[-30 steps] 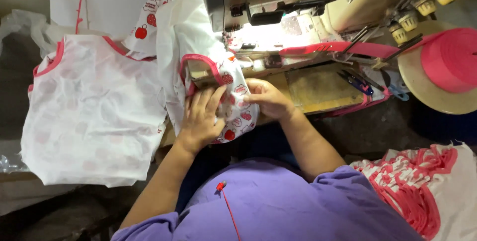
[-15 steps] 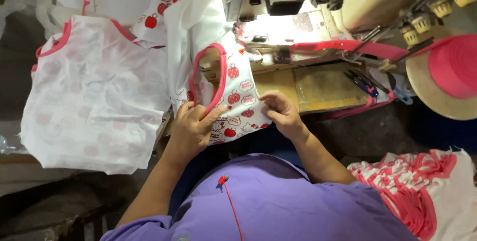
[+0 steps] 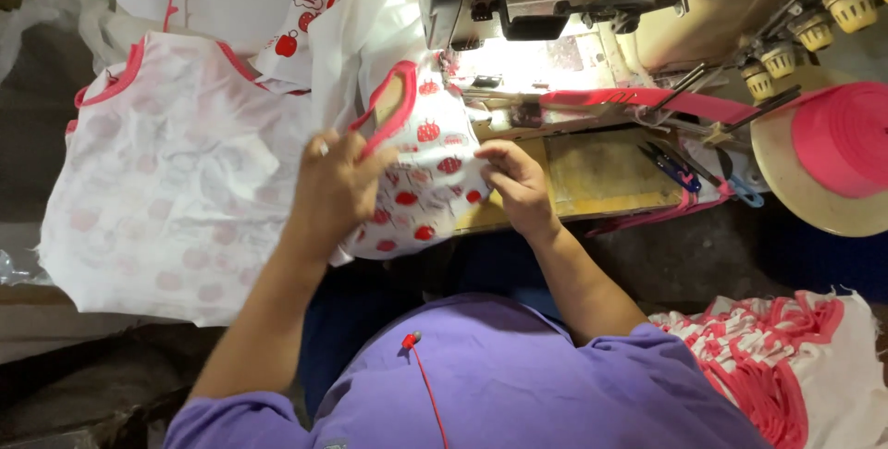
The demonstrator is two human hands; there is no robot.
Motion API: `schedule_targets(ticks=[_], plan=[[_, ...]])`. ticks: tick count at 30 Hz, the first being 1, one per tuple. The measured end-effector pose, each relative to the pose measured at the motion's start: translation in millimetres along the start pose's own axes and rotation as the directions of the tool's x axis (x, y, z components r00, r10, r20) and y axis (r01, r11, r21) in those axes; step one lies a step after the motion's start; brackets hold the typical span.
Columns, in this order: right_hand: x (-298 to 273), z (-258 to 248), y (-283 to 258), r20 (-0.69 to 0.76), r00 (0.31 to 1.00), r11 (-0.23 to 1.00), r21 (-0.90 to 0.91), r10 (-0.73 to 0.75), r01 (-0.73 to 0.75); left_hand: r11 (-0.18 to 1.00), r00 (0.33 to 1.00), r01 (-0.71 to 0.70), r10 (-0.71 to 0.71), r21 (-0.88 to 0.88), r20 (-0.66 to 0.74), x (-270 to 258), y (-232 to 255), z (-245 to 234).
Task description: Inspecting and placing small patterned garments into plastic bags at a sewing factory workstation.
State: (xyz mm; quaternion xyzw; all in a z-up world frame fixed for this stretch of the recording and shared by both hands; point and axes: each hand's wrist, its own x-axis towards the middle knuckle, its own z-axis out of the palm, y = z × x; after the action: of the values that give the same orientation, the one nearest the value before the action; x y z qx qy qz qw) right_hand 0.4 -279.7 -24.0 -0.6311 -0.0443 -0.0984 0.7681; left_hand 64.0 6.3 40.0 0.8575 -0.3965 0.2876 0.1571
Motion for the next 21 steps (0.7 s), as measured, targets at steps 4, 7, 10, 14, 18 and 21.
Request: schedule_targets(ticks=[4, 7, 10, 14, 18, 21], plan=[[32, 15, 1, -0.051, 0.991, 0.992, -0.045, -0.121, 0.119, 0.985, 0.995, -0.067, 0.078, 0.159, -0.063, 43, -46, 18], [46, 27, -21, -0.008, 0.937, 0.855, -0.411, -0.35, 0.316, 0.959, 0.992, -0.114, 0.123, 0.259, -0.019, 82, -68, 23], [56, 25, -27, 0.16, 0.91, 0.513, -0.782, -0.382, 0.353, 0.949, 0.985, -0.149, 0.167, 0.278, -0.042, 104, -91, 39], [61, 46, -64, 0.292, 0.909, 0.153, -0.925, -0.296, 0.347, 0.988, 0.998, -0.065, 0.061, 0.143, 0.03, 100, -109, 33], [75, 94, -87, 0.544, 0.722, 0.212, -0.716, -0.429, 0.665, 0.967, 0.974, 0.218, -0.207, -0.129, 0.092, 62, -73, -44], [117, 120, -77, 0.756, 0.648, 0.233, -0.616, -0.093, 0.752, 0.718, 0.726, 0.68, -0.633, -0.148, 0.269, 2, -30, -89]])
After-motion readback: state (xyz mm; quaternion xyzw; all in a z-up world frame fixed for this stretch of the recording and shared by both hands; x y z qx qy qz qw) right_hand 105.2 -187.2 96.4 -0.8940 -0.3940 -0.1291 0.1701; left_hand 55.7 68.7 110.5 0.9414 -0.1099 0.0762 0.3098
